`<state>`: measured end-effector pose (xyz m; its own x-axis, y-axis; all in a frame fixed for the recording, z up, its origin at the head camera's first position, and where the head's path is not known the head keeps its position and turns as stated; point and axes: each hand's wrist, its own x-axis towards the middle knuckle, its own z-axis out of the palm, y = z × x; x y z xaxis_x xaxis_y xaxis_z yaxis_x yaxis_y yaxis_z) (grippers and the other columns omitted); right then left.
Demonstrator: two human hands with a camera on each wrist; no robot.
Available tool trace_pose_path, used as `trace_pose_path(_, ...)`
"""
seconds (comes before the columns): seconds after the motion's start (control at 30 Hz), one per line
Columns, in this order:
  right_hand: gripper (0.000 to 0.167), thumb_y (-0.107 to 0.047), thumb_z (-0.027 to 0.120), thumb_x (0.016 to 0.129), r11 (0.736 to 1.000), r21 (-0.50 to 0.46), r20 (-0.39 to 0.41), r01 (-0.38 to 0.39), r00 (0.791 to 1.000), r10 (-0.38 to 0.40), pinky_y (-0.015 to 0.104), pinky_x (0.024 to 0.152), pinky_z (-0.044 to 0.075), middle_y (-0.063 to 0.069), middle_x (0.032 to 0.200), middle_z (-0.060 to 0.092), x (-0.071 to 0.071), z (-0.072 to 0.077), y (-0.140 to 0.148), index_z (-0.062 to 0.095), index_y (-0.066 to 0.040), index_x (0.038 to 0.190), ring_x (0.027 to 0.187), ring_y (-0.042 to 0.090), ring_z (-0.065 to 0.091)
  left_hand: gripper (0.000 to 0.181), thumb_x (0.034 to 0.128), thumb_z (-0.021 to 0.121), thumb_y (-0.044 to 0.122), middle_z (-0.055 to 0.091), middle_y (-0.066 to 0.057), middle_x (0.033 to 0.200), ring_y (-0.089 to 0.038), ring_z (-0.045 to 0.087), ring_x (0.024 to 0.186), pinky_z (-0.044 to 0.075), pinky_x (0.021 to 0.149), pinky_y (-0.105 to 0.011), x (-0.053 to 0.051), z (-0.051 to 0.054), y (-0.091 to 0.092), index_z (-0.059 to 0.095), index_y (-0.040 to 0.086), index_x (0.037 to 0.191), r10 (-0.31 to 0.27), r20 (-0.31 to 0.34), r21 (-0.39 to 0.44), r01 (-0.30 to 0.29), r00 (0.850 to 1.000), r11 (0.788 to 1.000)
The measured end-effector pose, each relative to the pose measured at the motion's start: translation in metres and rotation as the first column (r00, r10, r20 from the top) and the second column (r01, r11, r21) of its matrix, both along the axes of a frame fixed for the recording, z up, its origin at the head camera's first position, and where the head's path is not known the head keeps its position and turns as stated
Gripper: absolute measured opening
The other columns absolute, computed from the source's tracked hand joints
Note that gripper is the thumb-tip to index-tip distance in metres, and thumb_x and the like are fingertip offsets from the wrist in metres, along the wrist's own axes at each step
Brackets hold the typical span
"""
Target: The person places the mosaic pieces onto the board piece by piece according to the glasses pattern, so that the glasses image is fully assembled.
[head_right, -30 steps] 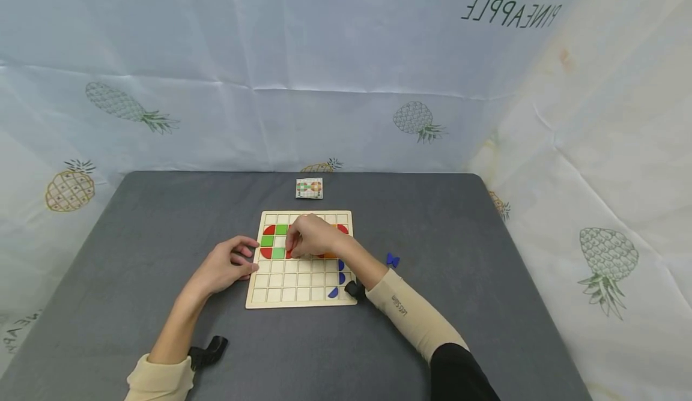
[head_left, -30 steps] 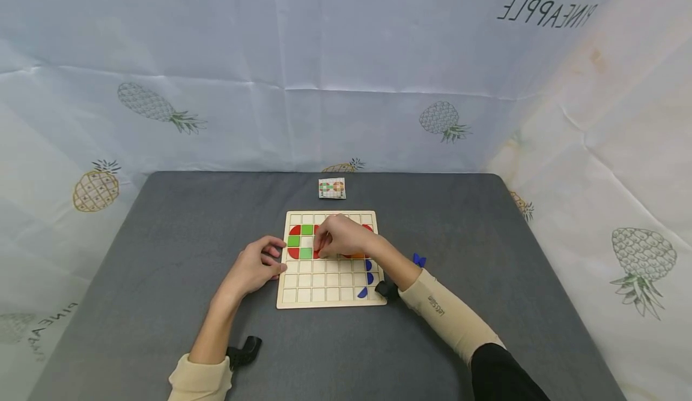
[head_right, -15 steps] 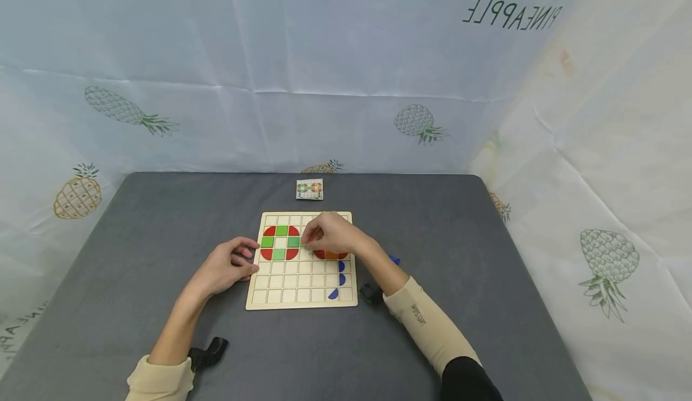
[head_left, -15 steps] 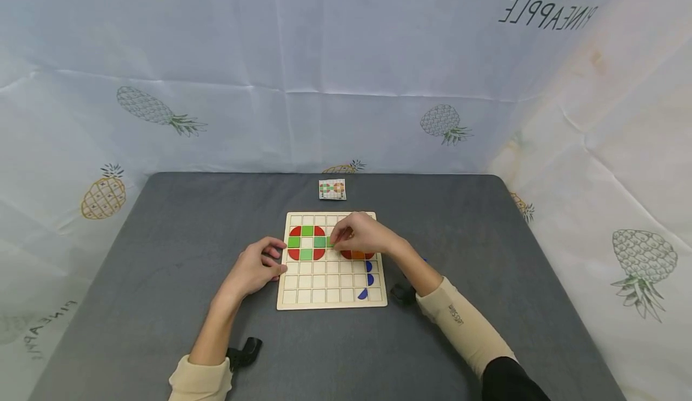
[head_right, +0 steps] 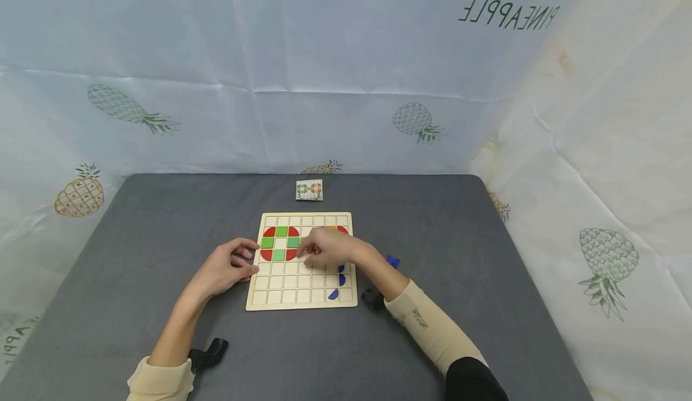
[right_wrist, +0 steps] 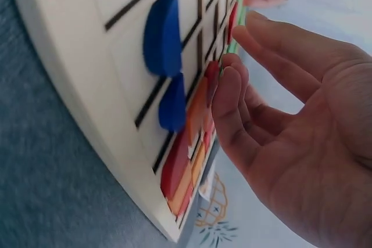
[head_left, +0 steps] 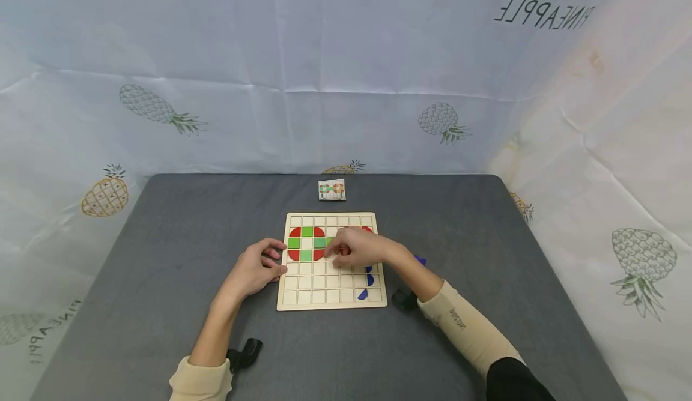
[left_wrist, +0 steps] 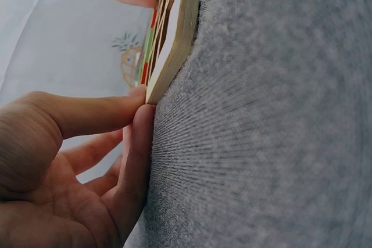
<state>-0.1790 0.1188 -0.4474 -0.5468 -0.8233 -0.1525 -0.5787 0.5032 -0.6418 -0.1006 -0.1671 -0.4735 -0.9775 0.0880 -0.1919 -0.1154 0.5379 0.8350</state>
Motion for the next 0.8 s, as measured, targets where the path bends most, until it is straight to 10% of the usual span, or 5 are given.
trace_pose_path(0.8, 0.034, -0.019, 0.086, 0.094, 0.935, 0.001, 0.019, 0.354, 0.935, -0.354, 0.026, 0.08, 0.059, 0.01, 0.118, 0.076, 0.018, -0.002, 0.148, 0.078, -0.008, 0.125, 0.097, 0.018, 0.065, 0.044, 0.0928, 0.08, -0.001, 0.061, -0.017, 0.11, -0.019, 0.066, 0.085, 0.066, 0.069, -0.029, 0.001, 0.003, -0.001, 0.065, -0.002, 0.135, -0.009, 0.007, 0.015, 0.009, 1.0, 1.0)
